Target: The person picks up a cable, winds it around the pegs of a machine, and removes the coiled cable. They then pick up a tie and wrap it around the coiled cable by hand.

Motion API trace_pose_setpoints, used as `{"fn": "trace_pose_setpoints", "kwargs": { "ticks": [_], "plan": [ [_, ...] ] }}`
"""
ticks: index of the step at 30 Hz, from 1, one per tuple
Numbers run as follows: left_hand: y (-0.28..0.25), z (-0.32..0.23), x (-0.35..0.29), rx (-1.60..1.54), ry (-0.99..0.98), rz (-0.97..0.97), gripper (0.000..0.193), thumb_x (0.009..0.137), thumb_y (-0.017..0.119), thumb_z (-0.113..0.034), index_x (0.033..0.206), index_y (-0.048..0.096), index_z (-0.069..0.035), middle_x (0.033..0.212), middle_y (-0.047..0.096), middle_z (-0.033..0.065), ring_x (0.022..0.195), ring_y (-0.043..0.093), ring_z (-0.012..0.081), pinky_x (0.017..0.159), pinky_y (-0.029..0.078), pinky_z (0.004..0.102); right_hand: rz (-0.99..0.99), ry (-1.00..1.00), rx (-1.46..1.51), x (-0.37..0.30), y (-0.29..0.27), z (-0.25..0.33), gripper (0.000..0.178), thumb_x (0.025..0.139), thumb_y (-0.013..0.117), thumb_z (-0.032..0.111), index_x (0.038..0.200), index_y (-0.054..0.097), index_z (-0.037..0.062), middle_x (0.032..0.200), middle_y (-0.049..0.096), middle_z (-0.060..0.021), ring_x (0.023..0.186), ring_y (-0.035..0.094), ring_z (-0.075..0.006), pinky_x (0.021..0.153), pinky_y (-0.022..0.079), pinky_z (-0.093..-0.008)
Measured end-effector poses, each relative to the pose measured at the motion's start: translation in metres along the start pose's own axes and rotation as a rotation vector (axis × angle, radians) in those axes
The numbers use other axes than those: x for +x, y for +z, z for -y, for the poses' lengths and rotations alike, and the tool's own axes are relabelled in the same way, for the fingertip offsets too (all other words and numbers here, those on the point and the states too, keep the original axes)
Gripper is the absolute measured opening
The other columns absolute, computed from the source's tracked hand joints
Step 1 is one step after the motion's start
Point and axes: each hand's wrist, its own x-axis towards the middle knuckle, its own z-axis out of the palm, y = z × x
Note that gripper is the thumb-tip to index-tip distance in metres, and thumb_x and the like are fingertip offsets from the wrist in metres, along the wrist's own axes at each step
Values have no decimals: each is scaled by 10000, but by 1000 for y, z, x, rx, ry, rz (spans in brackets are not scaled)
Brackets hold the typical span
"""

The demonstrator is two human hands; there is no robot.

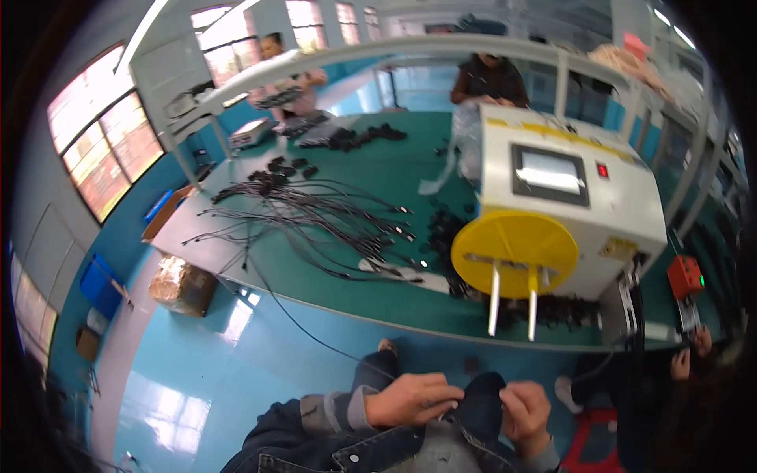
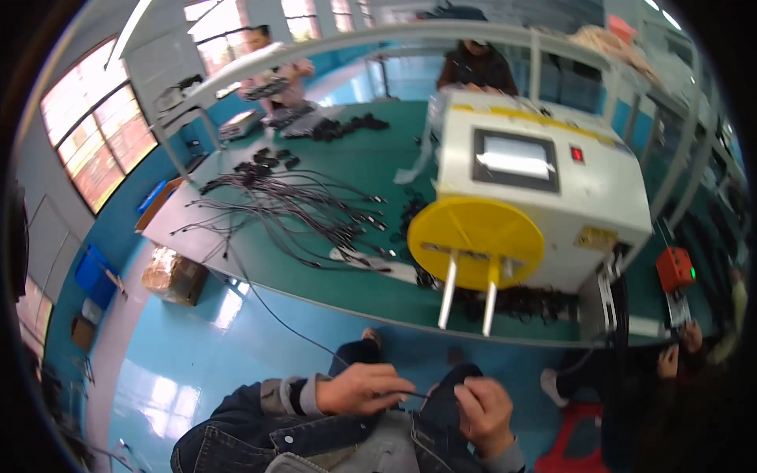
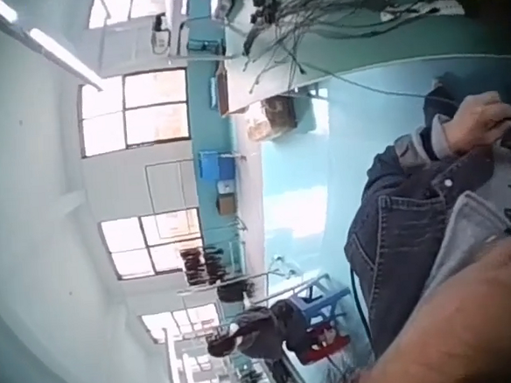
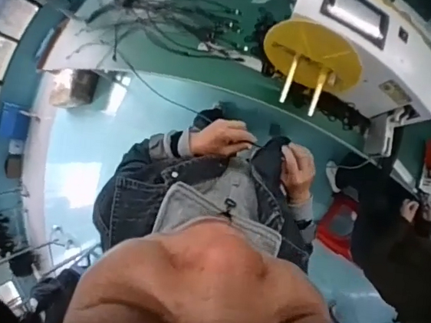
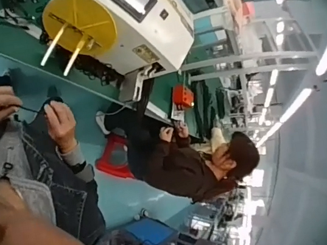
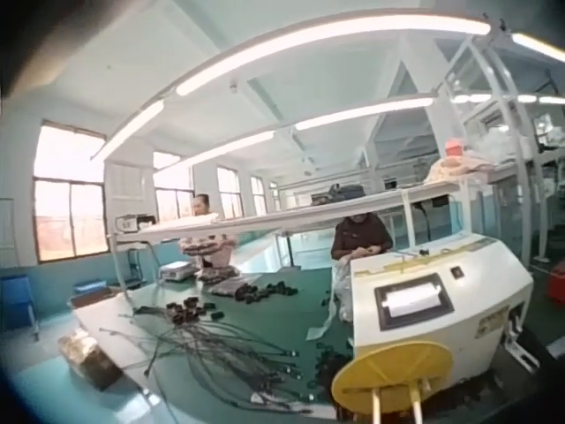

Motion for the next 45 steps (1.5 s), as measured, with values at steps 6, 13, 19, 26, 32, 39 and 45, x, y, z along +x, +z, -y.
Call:
{"fn": "trace_pose_setpoints", "kwargs": {
  "ticks": [6,13,19,26,32,39,45],
  "plan": [
    [-19,-10,87,224,89,-207,205,727,637,6,924,646,-49,691,551,81,601,555,208,528,443,285,-352,31,-366,57,-25,-42,213,685,650,-37,887,643,32,772,557,-91,709,543,-264,618,440,-332],
    [-7,53,148,-40,-133,-426,113,770,636,-14,882,647,-1,735,593,52,618,519,100,581,416,213,-539,296,6,81,28,-109,203,668,704,9,861,640,20,743,559,-104,646,539,-265,563,444,-333],
    [1,68,163,-72,-149,-444,107,805,620,-27,897,640,24,748,607,25,642,512,58,585,412,191,-599,325,19,101,44,-141,134,716,681,10,835,623,-7,705,538,-99,545,519,-205,502,414,-276],
    [0,83,166,-205,-194,-464,113,817,611,-27,905,634,41,735,609,12,636,515,50,577,414,181,-568,453,37,89,50,-147,173,711,674,21,869,604,8,704,530,-92,577,517,-206,522,416,-285],
    [-12,81,148,-274,-197,-576,111,816,617,-49,885,639,35,739,631,37,644,551,67,591,446,202,-267,600,37,4,53,-128,164,720,663,76,861,599,24,745,567,-112,648,564,-225,581,449,-304],
    [-33,69,108,-214,-151,-664,94,803,614,-34,858,643,36,738,635,54,654,574,82,589,458,215,54,875,270,-79,58,-49,159,726,646,115,834,631,0,743,615,-133,648,602,-220,598,469,-297],
    [-23,55,92,-164,-140,-641,105,798,630,-51,875,652,16,760,634,66,658,581,101,582,458,226,78,1074,409,-97,47,-30,160,737,625,93,839,629,-30,656,616,-109,613,577,-122,572,457,-266]
  ]
}}
